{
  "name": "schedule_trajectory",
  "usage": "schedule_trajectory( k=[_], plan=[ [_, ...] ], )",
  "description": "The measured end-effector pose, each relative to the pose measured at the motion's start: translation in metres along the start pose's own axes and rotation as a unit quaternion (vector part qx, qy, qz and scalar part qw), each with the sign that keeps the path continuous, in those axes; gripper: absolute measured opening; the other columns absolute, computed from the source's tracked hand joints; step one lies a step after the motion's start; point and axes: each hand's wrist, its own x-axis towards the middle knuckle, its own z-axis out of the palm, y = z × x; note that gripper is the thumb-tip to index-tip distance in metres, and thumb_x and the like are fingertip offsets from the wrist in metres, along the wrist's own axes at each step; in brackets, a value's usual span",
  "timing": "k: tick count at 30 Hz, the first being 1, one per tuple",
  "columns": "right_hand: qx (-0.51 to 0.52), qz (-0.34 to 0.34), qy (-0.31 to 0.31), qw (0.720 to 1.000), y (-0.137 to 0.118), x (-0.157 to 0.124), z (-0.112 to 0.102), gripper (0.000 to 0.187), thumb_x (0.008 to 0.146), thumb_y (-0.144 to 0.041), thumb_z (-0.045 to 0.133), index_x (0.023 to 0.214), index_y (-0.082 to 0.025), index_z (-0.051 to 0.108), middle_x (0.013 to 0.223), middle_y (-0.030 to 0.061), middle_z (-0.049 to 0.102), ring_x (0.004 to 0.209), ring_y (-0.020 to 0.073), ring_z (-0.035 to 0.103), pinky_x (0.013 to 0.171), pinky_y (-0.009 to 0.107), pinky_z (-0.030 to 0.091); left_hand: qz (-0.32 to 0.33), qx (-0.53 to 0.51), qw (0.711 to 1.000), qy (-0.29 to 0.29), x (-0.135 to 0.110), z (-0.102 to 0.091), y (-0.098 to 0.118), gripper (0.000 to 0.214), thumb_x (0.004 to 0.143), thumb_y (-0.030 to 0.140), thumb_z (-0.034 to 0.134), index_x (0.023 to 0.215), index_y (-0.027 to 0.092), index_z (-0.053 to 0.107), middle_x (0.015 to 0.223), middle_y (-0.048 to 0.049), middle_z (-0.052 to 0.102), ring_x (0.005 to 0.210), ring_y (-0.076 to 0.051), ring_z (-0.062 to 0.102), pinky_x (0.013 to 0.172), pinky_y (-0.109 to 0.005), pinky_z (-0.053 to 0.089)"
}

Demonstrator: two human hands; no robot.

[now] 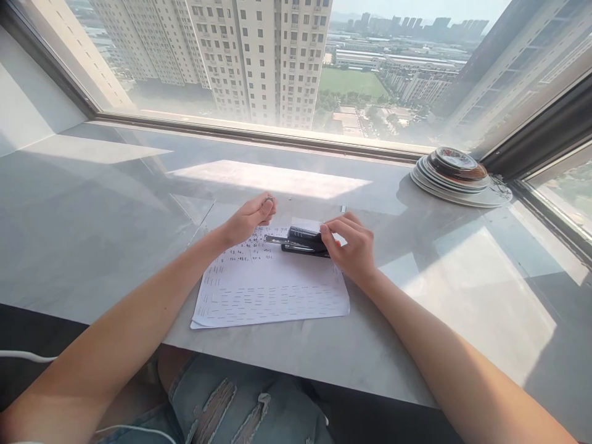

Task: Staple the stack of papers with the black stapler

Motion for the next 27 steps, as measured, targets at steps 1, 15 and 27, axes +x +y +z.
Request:
schedule_trajectory(
  k=[1,15,27],
  plan=[
    [0.001,0.001,0.000,1.000,0.000,0.000,0.000,0.024,0.096,-0.019,0.059,0.073,-0.024,0.066,0.066,0.0000,0.067,0.066,0.0180,0.059,0.063,0.033,0.048,0.003,0.009,1.000,-0.009,-0.001,0.000,0.001,0.039,0.105,0.057,0.041,0.088,0.022,0.045,0.079,0.0010,0.038,0.065,-0.013,0.033,0.059,-0.027,0.035],
    [-0.004,0.017,-0.009,1.000,0.001,-0.001,0.001,0.026,0.097,-0.020,0.059,0.073,-0.024,0.066,0.066,0.0000,0.066,0.068,0.0183,0.058,0.065,0.033,0.047,0.041,0.182,0.978,-0.091,-0.007,-0.003,0.007,0.035,0.108,0.046,0.040,0.107,0.021,0.065,0.087,-0.0046,0.059,0.068,-0.013,0.049,0.065,-0.030,0.044],
    [0.000,0.030,-0.015,0.999,0.003,-0.002,0.000,0.027,0.097,-0.021,0.059,0.071,-0.023,0.066,0.065,0.0003,0.065,0.067,0.0179,0.058,0.063,0.033,0.047,0.149,0.253,0.955,0.032,-0.004,-0.010,-0.001,0.020,0.085,0.040,0.080,0.099,0.025,0.081,0.088,-0.0048,0.077,0.075,-0.016,0.062,0.069,-0.032,0.051]
  ],
)
